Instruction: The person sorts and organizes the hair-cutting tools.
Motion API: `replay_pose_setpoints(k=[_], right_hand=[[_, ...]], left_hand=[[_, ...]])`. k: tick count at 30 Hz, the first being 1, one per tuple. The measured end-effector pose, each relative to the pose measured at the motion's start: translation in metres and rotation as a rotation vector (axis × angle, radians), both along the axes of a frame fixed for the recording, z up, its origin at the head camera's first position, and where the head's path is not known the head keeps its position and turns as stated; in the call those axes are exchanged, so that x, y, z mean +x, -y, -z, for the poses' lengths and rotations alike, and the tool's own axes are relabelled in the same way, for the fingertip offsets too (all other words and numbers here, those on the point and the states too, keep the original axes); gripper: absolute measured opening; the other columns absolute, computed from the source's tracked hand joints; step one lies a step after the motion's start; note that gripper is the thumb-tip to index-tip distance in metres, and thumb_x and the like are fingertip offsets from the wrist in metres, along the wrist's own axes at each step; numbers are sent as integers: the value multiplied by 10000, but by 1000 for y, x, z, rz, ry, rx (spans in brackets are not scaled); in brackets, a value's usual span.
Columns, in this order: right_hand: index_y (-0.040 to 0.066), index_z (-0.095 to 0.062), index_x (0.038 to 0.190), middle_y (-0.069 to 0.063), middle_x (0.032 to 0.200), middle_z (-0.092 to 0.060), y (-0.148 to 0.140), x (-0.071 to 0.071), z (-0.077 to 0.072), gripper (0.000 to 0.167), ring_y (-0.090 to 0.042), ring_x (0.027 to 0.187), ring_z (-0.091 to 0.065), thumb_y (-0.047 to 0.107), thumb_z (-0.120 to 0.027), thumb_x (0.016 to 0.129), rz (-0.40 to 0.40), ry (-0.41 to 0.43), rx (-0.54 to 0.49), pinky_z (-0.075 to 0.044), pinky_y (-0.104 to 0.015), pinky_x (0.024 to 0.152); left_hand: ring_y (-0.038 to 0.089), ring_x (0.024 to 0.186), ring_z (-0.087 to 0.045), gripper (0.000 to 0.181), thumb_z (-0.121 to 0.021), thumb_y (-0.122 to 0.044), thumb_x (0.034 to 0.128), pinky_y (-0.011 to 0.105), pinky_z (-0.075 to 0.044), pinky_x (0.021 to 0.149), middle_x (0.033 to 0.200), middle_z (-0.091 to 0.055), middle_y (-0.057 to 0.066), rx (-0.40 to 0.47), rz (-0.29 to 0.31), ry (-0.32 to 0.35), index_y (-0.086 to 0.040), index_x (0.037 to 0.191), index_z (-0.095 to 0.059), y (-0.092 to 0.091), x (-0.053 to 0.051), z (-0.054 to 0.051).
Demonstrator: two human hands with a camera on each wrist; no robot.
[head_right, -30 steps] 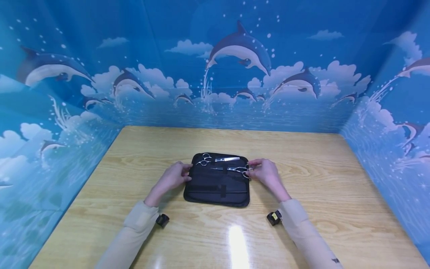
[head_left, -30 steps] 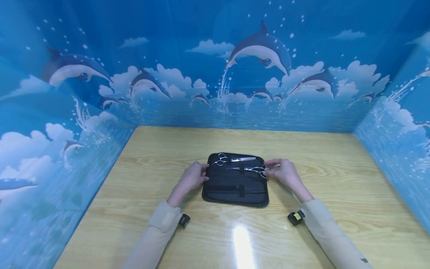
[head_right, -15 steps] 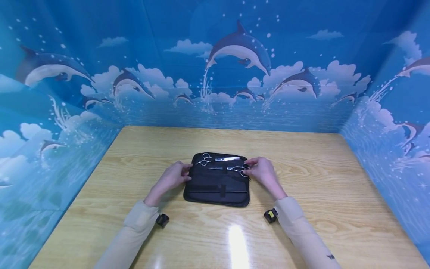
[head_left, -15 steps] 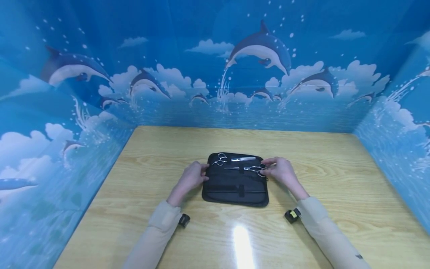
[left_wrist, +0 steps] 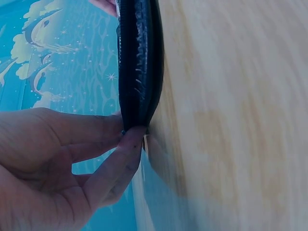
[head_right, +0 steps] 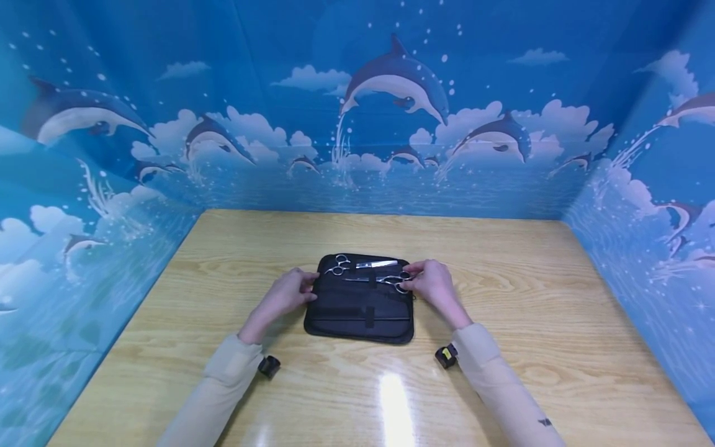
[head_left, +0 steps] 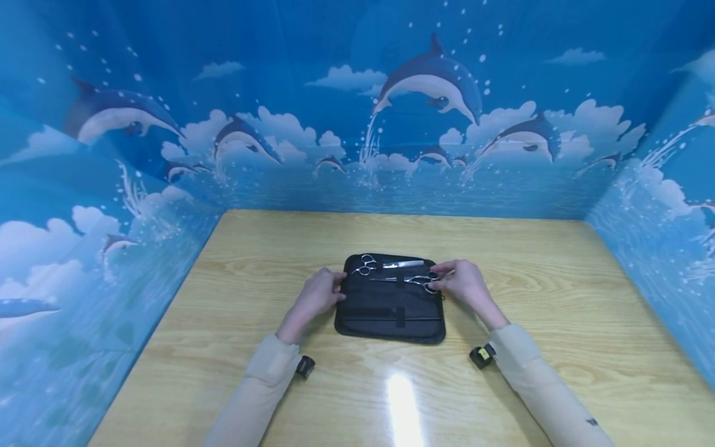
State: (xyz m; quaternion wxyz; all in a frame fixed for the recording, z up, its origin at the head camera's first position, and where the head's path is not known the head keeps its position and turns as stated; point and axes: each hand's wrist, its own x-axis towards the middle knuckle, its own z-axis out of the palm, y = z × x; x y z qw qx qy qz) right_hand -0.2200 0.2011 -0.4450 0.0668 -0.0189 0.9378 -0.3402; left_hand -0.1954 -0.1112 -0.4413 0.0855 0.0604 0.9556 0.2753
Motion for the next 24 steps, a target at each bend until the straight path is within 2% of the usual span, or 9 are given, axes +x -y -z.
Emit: replay_pose_setpoints(k=[8, 14, 21, 24], right_hand=[[48, -731, 1191, -170, 1115, -738, 3, -4, 1, 400, -263, 916, -717, 194, -832, 833, -21, 9, 27, -549, -467, 869], [44, -737, 1176, -131, 1000, -763, 4, -5, 0, 401, -248, 876, -717, 192, -843, 818, -58, -12, 50, -534, -477, 869], [33, -751, 1140, -70, 837, -746, 14, -8, 2, 399, -148, 713, -656, 179, -866, 787, -83, -44, 39, -515, -333, 685], [31, -758, 1125, -54, 819, -746, 17, -8, 3, 391, -115, 671, -636, 181, -868, 782, -103, -63, 53, -496, -309, 659]], left_hand=[[166, 838, -602, 522, -798, -78, 854, 355, -529, 778, 946, -635, 57, 11, -15, 9, -66, 1352, -643, 1, 0, 0], [177, 850, -610, 512, -798, -79, 854, 362, -532, 788, 964, -634, 72, 8, -3, -4, -53, 1343, -647, 3, 1, 1], [190, 867, -611, 513, -799, -79, 852, 366, -535, 799, 990, -629, 88, 5, -8, 1, -61, 1343, -649, 2, 1, 1], [191, 867, -614, 511, -800, -83, 851, 371, -535, 803, 990, -631, 89, 0, -3, -2, -64, 1340, -652, 1, 0, 2]])
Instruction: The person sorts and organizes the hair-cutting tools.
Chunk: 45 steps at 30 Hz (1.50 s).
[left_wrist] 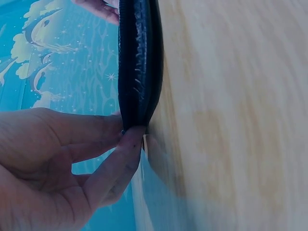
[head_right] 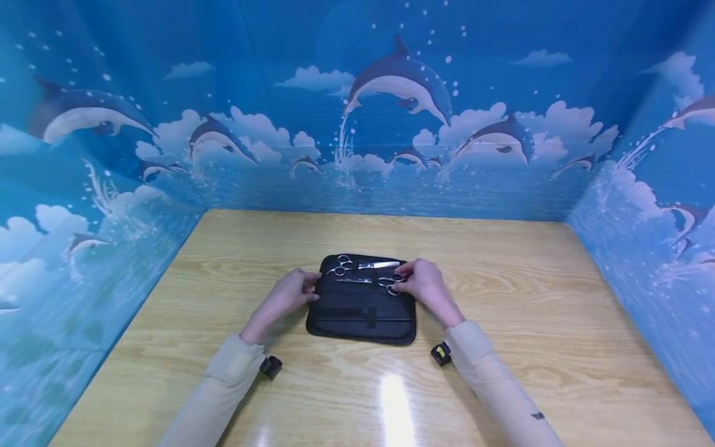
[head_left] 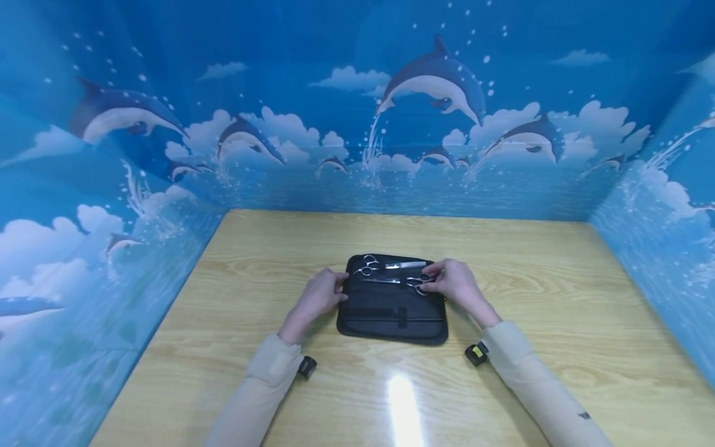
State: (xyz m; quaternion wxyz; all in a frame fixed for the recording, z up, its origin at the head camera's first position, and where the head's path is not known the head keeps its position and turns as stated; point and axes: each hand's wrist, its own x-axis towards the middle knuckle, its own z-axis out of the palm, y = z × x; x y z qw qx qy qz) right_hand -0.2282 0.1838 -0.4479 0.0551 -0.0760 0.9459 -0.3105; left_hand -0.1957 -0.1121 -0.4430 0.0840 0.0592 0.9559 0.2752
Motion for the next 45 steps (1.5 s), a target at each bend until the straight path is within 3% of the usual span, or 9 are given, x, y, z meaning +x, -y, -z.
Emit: replay_pose_setpoints(k=[14, 32, 45], right_hand=[[34, -766, 1118, -69, 876, -753, 6, 0, -2, 384, -123, 684, -635, 185, -870, 781, -4, -23, 17, -492, -293, 647], [53, -777, 1109, -20, 745, -723, 13, -5, 0, 371, -108, 645, -604, 171, -877, 772, -9, -33, 40, -472, -303, 637], [53, -776, 1118, -131, 999, -773, 19, -7, 0, 370, -168, 756, -686, 189, -866, 786, -8, -9, 42, -531, -367, 743]], left_hand=[[186, 842, -569, 512, -801, -79, 849, 364, -512, 782, 915, -596, 59, -10, 23, -18, -42, 1337, -649, -1, -1, 1], [190, 845, -570, 517, -804, -88, 847, 371, -514, 772, 924, -594, 63, -20, 23, -19, -54, 1339, -651, -1, 1, 1], [185, 833, -555, 527, -794, -88, 860, 332, -505, 732, 944, -585, 70, -36, 21, -2, -64, 1362, -635, -3, 0, -1]])
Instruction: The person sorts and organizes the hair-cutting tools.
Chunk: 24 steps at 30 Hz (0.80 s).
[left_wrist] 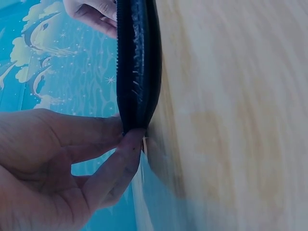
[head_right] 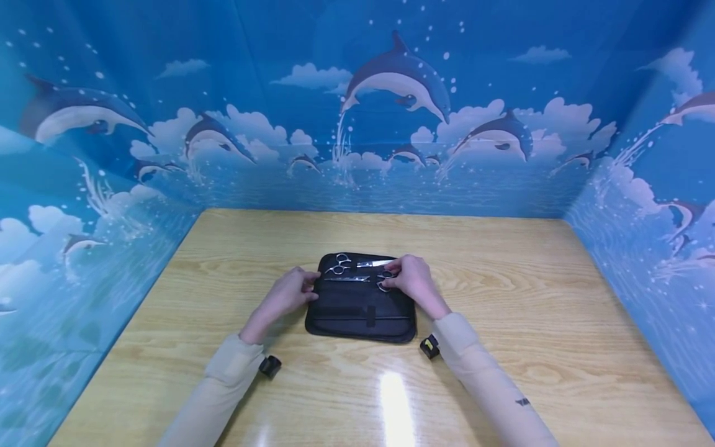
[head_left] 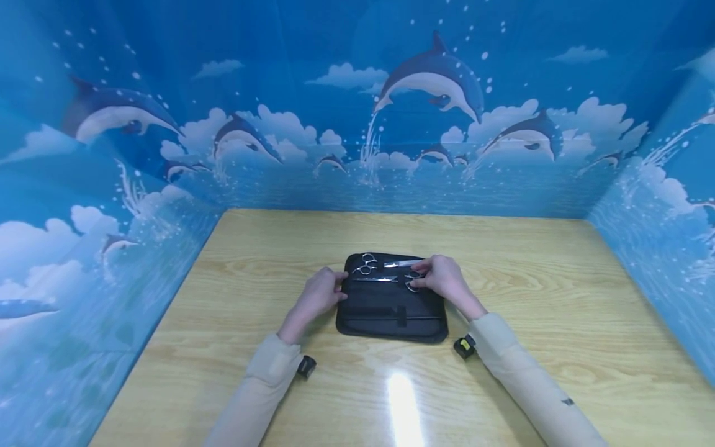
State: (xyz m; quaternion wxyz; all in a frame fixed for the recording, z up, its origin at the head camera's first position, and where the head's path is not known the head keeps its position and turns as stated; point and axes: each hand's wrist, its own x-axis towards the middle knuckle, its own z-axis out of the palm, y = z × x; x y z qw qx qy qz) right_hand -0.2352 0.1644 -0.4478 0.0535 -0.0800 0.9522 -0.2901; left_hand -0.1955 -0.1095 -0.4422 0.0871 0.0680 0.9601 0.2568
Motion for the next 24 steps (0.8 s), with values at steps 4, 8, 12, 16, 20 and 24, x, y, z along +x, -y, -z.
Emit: replay_pose_setpoints(k=[4, 8, 12, 16, 20, 24], right_hand=[[48, -769, 1132, -133, 1001, -771, -1, 0, 2, 371, -180, 770, -690, 178, -860, 797, -1, 6, -13, -540, -369, 745], [47, -751, 1176, -101, 923, -759, -2, 1, 1, 389, -151, 719, -650, 174, -843, 820, -5, 32, -24, -512, -325, 681], [50, -734, 1213, -105, 968, -709, -3, 4, 0, 368, -152, 736, -629, 199, -788, 881, -8, 49, -30, -482, -288, 643], [48, -723, 1229, -172, 1093, -687, -10, 9, -4, 328, -246, 866, -667, 210, -717, 945, 7, -8, -65, -520, -345, 705], [28, -654, 1325, -241, 1267, -656, -24, 14, -9, 361, -392, 1100, -659, 196, -623, 1007, 62, -43, -127, -529, -501, 923], [-37, -490, 1456, -288, 1436, -520, -37, 18, -10, 468, -458, 1290, -534, 204, -522, 1056, 72, 24, -158, -409, -567, 1099]], left_hand=[[188, 845, -552, 528, -786, -82, 866, 337, -510, 742, 963, -589, 75, 14, -16, 18, -68, 1369, -629, -1, 0, -1], [189, 861, -561, 523, -785, -79, 866, 352, -516, 772, 971, -601, 78, 30, -26, 22, -65, 1365, -631, -1, 0, 0], [210, 917, -621, 521, -780, -102, 878, 382, -540, 844, 1036, -652, 99, 53, -42, 48, -71, 1373, -624, 0, -1, -1], [276, 1055, -669, 499, -745, -177, 924, 428, -545, 939, 1185, -698, 152, 80, -46, 73, -56, 1386, -604, 2, -3, -2], [299, 1072, -673, 482, -697, -232, 967, 448, -541, 948, 1214, -700, 171, 110, -44, 42, -27, 1391, -590, 4, -4, -1], [329, 1136, -660, 500, -646, -241, 1002, 469, -511, 1010, 1288, -661, 210, 213, -66, 1, 14, 1419, -544, 6, -5, -1]])
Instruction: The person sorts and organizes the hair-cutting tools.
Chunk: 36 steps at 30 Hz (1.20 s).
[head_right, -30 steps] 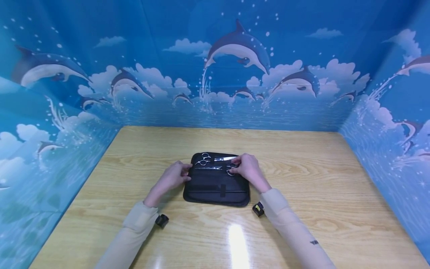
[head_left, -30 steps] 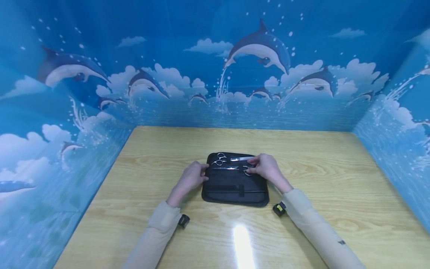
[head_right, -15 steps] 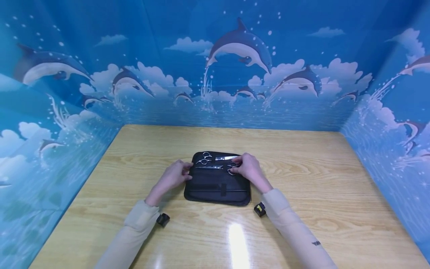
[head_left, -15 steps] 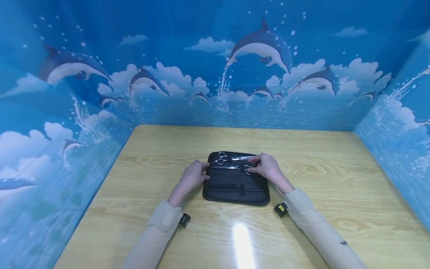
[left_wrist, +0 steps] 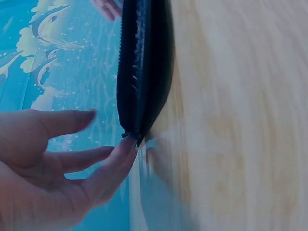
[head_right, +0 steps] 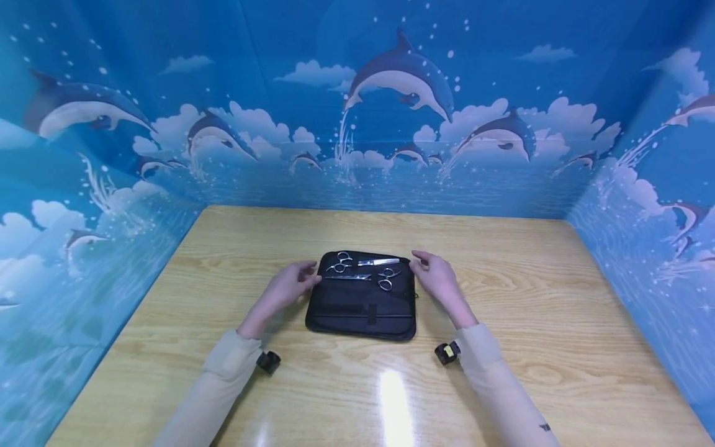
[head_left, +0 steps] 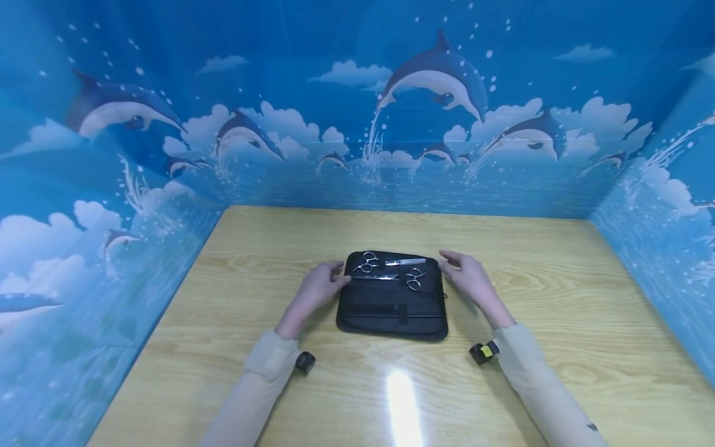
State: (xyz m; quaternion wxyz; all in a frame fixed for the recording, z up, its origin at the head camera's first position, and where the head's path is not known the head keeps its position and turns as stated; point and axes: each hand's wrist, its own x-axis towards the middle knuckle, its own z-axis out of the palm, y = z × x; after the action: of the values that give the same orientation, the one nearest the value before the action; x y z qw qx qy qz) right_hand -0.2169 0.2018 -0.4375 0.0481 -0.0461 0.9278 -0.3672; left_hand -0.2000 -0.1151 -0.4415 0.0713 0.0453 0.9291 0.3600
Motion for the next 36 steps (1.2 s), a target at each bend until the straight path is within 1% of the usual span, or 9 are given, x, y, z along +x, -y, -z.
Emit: replay_pose_setpoints(k=[5, 8, 13, 16, 21, 23, 26, 29, 36], right_hand=[[-73, -307, 1536, -298, 1545, -362, -10, 8, 3, 564, -470, 1413, -376, 232, -459, 1086, -34, 117, -66, -278, -561, 1184], [-81, -275, 1543, -301, 1554, -342, -9, 13, 5, 573, -468, 1426, -356, 220, -450, 1088, -56, 130, -86, -279, -559, 1183], [-101, -310, 1521, -301, 1489, -434, -1, 19, 6, 561, -457, 1346, -475, 183, -484, 1070, -76, 77, -34, -391, -538, 1119], [-97, -332, 1514, -313, 1445, -482, 3, 20, 5, 566, -468, 1298, -521, 195, -503, 1061, -48, 67, 1, -414, -554, 1096], [-98, -340, 1509, -334, 1412, -506, 6, 19, 5, 596, -477, 1285, -529, 245, -519, 1056, 0, 93, 14, -396, -573, 1106], [-94, -339, 1512, -331, 1424, -496, 7, 18, 6, 606, -470, 1299, -520, 258, -527, 1055, 8, 108, -13, -387, -561, 1118], [-79, -330, 1524, -324, 1452, -474, 8, 16, 8, 622, -460, 1327, -498, 275, -532, 1054, 18, 125, -62, -375, -547, 1133], [-75, -312, 1534, -309, 1503, -426, 8, 14, 9, 624, -443, 1373, -452, 266, -525, 1057, 47, 145, -150, -365, -522, 1149], [-66, -255, 1554, -256, 1592, -319, 9, 8, 11, 625, -383, 1441, -380, 230, -504, 1062, 124, 219, -341, -373, -450, 1159]], left_hand=[[401, 1281, -565, 545, -544, -293, 1055, 507, -414, 1119, 1389, -572, 277, 146, 0, -24, 53, 1468, -460, -2, -1, 0], [423, 1331, -511, 563, -491, -322, 1076, 519, -376, 1147, 1428, -528, 293, 197, 0, -3, 64, 1481, -433, -4, -1, 1], [412, 1426, -399, 598, -420, -372, 1097, 509, -310, 1192, 1513, -446, 274, 278, -15, 53, 71, 1497, -403, -9, -3, 3], [400, 1456, -354, 625, -430, -400, 1090, 498, -272, 1211, 1537, -420, 260, 346, -43, 90, 64, 1506, -392, -13, -5, 1], [382, 1478, -319, 654, -483, -406, 1071, 487, -253, 1220, 1566, -385, 245, 535, -141, 209, 59, 1516, -373, -16, -7, -3], [379, 1481, -313, 655, -501, -397, 1065, 489, -259, 1218, 1574, -373, 241, 599, -174, 250, 56, 1518, -369, -16, -8, -4], [382, 1476, -323, 647, -514, -381, 1061, 492, -275, 1210, 1574, -371, 242, 624, -180, 264, 55, 1517, -372, -15, -10, -6], [390, 1461, -346, 651, -507, -387, 1063, 489, -291, 1204, 1574, -373, 240, 649, -178, 269, 55, 1519, -366, -13, -13, -5], [374, 1432, -399, 653, -497, -396, 1065, 469, -324, 1192, 1549, -416, 228, 704, -217, 270, 65, 1511, -371, -13, -19, -4]])
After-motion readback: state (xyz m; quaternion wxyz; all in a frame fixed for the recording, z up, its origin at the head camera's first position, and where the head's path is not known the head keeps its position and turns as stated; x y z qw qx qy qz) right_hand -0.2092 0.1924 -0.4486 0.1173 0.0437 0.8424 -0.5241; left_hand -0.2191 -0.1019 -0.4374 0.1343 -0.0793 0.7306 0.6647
